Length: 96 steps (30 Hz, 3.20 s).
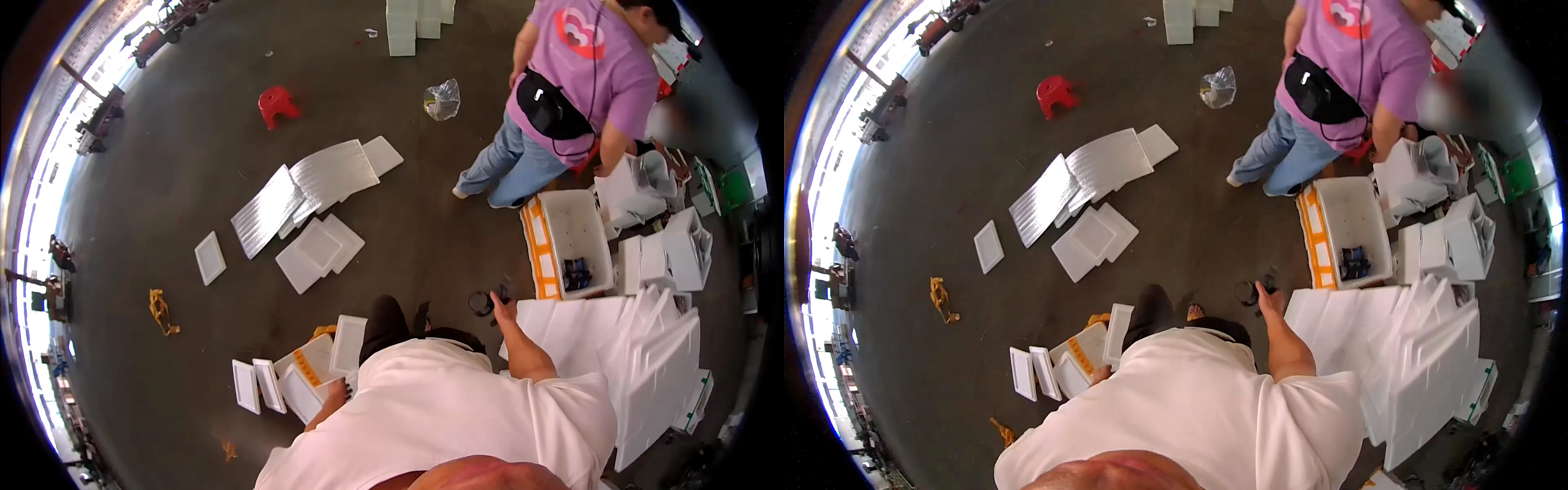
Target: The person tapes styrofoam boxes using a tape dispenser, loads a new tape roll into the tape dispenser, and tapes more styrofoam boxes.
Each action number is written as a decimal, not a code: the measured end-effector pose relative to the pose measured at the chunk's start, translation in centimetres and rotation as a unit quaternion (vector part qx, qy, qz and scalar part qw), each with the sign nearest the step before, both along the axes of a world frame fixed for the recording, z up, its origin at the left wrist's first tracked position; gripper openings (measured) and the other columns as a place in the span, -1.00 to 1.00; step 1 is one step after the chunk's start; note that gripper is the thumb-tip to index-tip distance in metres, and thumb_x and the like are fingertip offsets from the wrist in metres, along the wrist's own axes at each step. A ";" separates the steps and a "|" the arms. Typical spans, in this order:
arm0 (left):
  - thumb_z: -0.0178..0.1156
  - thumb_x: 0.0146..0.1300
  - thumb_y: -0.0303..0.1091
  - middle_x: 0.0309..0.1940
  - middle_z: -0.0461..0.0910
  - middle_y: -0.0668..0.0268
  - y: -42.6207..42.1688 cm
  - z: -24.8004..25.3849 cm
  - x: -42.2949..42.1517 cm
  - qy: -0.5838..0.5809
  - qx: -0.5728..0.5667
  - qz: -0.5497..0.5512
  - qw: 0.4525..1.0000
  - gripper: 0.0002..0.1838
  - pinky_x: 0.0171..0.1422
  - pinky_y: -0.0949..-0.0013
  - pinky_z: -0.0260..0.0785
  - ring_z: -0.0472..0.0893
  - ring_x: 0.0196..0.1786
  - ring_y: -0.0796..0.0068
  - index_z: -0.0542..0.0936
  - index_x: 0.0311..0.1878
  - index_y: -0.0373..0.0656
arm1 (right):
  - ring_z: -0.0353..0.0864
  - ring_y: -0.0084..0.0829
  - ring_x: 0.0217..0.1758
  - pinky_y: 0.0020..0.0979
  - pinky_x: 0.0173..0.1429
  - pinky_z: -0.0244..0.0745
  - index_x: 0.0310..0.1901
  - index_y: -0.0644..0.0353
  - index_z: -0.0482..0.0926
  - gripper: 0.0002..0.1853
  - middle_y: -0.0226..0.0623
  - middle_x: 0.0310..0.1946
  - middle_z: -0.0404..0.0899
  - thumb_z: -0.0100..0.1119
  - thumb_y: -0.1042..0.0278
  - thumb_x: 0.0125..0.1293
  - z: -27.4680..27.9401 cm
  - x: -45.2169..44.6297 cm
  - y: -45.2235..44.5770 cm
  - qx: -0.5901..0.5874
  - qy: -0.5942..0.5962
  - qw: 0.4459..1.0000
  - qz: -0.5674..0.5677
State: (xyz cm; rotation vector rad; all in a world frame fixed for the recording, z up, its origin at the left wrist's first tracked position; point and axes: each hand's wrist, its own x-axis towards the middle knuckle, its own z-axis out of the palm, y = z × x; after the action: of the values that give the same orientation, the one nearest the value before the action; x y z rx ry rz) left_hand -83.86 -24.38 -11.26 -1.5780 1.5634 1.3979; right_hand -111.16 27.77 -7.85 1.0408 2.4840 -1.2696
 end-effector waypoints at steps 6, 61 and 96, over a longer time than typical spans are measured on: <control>0.18 0.23 -0.15 -0.20 0.64 0.21 -1.6 -1.7 -13.9 -0.042 -0.075 -0.440 0.894 -0.70 -0.14 0.14 0.47 0.64 -0.17 0.27 0.61 -0.05 -0.08 | 0.51 -0.05 0.20 -0.19 0.23 0.40 0.17 0.43 0.48 -0.12 0.10 0.13 0.53 0.35 -0.27 0.07 4.7 -22.0 -6.7 -0.027 0.043 0.998 0.047; 0.28 0.16 -0.05 0.01 0.62 0.03 26.3 -51.4 -176.3 0.106 -0.106 -0.696 0.702 -0.45 0.13 0.06 0.47 0.61 0.06 -0.01 0.52 0.13 -0.20 | 0.42 -0.36 0.24 -0.37 0.17 0.44 0.33 0.34 0.33 -0.14 -0.22 0.30 0.32 0.54 0.16 0.04 -39.2 -137.1 -6.6 -0.262 0.064 0.937 -0.223; 0.35 0.14 -0.41 -0.13 0.66 0.24 25.6 10.3 -168.4 -0.127 0.469 -0.740 0.466 -0.62 0.02 0.26 0.57 0.68 -0.03 0.31 0.55 0.03 -0.27 | 0.44 -0.44 -0.41 -0.31 -0.29 0.41 -0.30 0.27 0.62 -0.61 -0.32 -0.44 0.53 0.38 0.07 0.06 9.4 -99.1 -43.6 0.013 0.313 0.166 -0.935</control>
State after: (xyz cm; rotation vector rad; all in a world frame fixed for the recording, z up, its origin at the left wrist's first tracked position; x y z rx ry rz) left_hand -252.30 1.26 -0.98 0.4420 0.8950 0.5201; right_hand -210.28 -15.83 1.59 -1.5985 0.3552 0.5581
